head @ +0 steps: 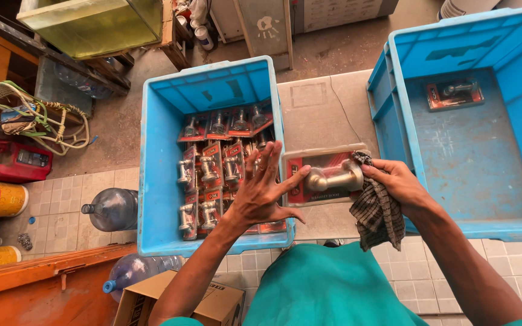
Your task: The person wipes the exterior of packaged door stoppers with a cloth before placing them into a blue plastic crate.
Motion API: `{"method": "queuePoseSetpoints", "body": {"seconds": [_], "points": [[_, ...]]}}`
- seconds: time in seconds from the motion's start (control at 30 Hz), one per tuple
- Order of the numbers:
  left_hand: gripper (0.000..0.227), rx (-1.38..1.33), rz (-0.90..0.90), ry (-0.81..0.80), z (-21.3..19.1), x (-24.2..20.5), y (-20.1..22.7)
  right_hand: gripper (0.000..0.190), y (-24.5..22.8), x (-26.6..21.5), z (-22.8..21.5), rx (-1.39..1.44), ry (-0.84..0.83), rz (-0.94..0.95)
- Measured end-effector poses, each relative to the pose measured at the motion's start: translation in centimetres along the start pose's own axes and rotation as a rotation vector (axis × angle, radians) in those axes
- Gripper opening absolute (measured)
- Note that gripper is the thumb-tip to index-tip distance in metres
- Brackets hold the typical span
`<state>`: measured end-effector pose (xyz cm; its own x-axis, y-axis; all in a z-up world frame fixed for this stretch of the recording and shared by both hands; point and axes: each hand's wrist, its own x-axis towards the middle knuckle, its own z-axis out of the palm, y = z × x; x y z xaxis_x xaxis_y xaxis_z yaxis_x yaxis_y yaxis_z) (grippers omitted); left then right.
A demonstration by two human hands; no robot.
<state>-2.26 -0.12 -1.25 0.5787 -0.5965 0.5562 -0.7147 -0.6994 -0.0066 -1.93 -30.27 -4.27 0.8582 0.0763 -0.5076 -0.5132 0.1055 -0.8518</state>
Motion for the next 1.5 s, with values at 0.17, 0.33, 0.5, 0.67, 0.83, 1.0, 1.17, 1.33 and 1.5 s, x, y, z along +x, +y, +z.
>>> {"method": "queuePoseSetpoints", "body": {"seconds": [0.17,0.33,0.5,0.67,0.83,1.0,1.17,1.33,1.5], "points": [[0.077,0.109,0.100,-0.050,1.8,-0.8,0.0,0.026,0.8,0.4,-0.2,0.052,-0.007,0.072],[0.031,0.189,0.166,0.172,2.3,-0.3,0.1,0.022,0.3,-1.0,0.3,-0.070,-0.017,-0.038],[0.025,0.064,0.339,0.185,-0.7,-0.5,0.2,0.032,-4.6,-4.5,-1.5,-0.961,-0.014,0.036],[0.022,0.041,0.291,0.296,1.7,0.0,1.5,0.019,-7.1,-3.3,2.8,-0.791,-0.089,-0.741],[0.024,0.096,0.249,0.471,1.2,1.0,1.6,0.010,-6.7,-0.9,4.0,-0.965,-0.450,-0.932],[0.024,0.085,0.226,0.485,1.1,1.1,2.3,0.012,-5.1,0.6,4.9,-0.926,-0.439,-1.021],[0.023,0.084,0.219,0.447,1.0,0.4,1.5,0.009,-3.7,1.8,1.0,-1.059,-0.469,-0.860],[0.022,0.085,0.169,0.385,2.8,-2.3,0.5,0.008,-5.5,-0.1,-5.1,-1.219,-0.256,-0.813],[0.023,0.068,0.100,0.372,3.2,-2.5,0.7,0.013,-3.0,-0.7,-7.9,-1.664,0.279,-0.962]]}}
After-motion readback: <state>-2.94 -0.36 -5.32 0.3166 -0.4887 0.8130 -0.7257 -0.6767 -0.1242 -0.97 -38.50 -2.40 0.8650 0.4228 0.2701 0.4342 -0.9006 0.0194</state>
